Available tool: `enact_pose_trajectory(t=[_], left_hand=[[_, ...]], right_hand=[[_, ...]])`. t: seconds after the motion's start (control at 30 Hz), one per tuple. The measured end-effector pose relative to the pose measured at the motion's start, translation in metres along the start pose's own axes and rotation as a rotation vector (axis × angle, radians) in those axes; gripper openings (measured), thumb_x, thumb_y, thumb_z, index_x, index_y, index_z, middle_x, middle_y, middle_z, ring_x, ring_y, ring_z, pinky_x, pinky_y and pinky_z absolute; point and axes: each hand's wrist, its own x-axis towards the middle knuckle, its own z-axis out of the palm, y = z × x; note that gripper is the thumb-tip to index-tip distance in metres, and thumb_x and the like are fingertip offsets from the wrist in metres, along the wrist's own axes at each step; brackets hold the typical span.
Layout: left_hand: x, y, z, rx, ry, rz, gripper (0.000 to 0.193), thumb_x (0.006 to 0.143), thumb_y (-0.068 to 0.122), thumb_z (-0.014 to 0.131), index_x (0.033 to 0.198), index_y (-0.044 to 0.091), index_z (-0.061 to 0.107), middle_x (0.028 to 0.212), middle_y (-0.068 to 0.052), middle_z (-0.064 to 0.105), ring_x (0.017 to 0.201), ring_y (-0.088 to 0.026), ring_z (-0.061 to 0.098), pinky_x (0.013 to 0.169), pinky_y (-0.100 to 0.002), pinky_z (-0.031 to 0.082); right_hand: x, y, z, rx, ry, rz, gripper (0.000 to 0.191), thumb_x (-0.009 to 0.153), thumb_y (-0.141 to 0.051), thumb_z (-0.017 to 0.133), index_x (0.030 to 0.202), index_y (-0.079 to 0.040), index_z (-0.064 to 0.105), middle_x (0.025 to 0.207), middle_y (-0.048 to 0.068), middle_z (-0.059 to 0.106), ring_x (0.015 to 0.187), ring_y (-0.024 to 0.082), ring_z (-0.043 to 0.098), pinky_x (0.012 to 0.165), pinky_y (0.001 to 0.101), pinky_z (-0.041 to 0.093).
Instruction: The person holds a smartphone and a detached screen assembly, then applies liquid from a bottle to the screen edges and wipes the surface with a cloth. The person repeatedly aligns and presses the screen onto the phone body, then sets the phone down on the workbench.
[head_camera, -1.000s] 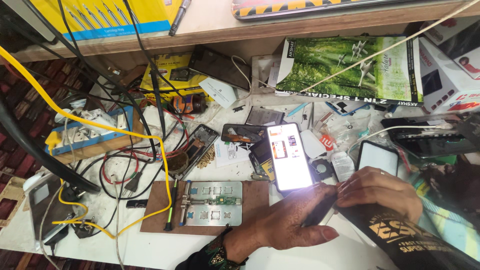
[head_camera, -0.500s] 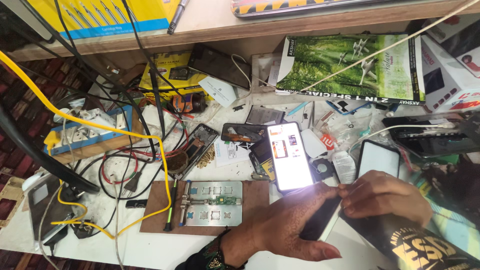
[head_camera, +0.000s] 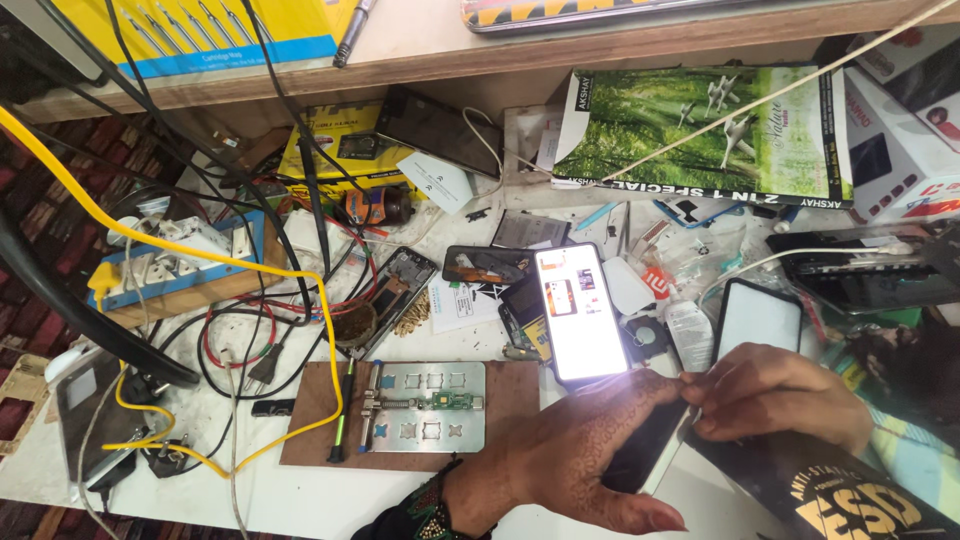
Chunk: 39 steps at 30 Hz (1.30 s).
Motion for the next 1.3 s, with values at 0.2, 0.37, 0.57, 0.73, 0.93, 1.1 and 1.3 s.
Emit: enact_pose_trajectory(t=[0.2,0.37,0.57,0.73,0.93,1.1,1.3], left_hand=[[0.001,0.000,-0.001,-0.047,0.015,0.019,0.088,0.096,0.057,0.075,0.152,0.000,0.038,0.144,-0.019,0.054,0.133,-0.033,0.055,0.117,-0.038,0.047],[0.001,0.002,-0.002,-0.060,0.018,0.011,0.088,0.096,0.057,0.076,0.153,0.000,0.038,0.144,-0.018,0.054,0.132,-0.032,0.055,0.116,-0.038,0.048],[0.000,0.000,0.000,-0.061,-0.001,-0.017,0.087,0.095,0.054,0.073,0.155,0.000,0.039,0.140,-0.016,0.054,0.133,-0.030,0.057,0.117,-0.036,0.050],[0.001,-0.005,0.001,-0.085,0.020,0.004,0.084,0.099,0.053,0.073,0.154,-0.001,0.037,0.140,-0.017,0.054,0.127,-0.030,0.057,0.112,-0.036,0.050],[-0.001,-0.011,0.007,-0.064,0.022,-0.021,0.087,0.098,0.053,0.071,0.156,-0.001,0.036,0.134,-0.016,0.054,0.124,-0.030,0.058,0.111,-0.036,0.051],[-0.001,-0.016,0.010,-0.061,0.025,-0.043,0.089,0.097,0.053,0.071,0.157,-0.002,0.036,0.131,-0.017,0.055,0.120,-0.030,0.059,0.108,-0.037,0.051],[-0.001,-0.017,0.013,-0.050,0.037,-0.069,0.089,0.096,0.050,0.072,0.158,-0.003,0.036,0.137,-0.018,0.057,0.122,-0.030,0.059,0.108,-0.037,0.052]], right_hand=[[-0.003,0.003,0.002,0.011,0.028,0.007,0.037,0.096,-0.033,0.067,0.097,0.001,0.080,0.100,0.007,0.076,0.098,0.023,0.071,0.094,0.0390,0.063],[0.001,-0.004,0.013,0.005,0.088,0.036,0.034,0.092,-0.032,0.075,0.092,0.001,0.080,0.095,0.007,0.073,0.097,0.025,0.071,0.092,0.0381,0.062],[0.012,-0.010,0.013,0.071,0.115,0.081,0.034,0.092,-0.030,0.067,0.091,0.001,0.078,0.096,0.007,0.072,0.096,0.023,0.074,0.089,0.0363,0.062],[0.009,-0.018,0.032,-0.111,0.250,0.183,0.016,0.075,-0.017,0.082,0.083,-0.003,0.078,0.090,0.006,0.070,0.089,0.020,0.070,0.091,0.0357,0.063],[0.010,-0.020,0.041,-0.175,0.318,0.220,0.017,0.067,-0.013,0.084,0.080,-0.005,0.075,0.087,0.006,0.069,0.085,0.020,0.070,0.088,0.0338,0.063],[0.014,-0.019,0.040,-0.189,0.298,0.215,0.020,0.064,-0.015,0.082,0.081,-0.004,0.077,0.087,0.007,0.068,0.087,0.020,0.070,0.084,0.0323,0.061],[0.014,-0.018,0.038,-0.201,0.260,0.205,0.023,0.066,-0.021,0.080,0.082,-0.004,0.076,0.088,0.007,0.068,0.089,0.021,0.071,0.085,0.0330,0.060]])
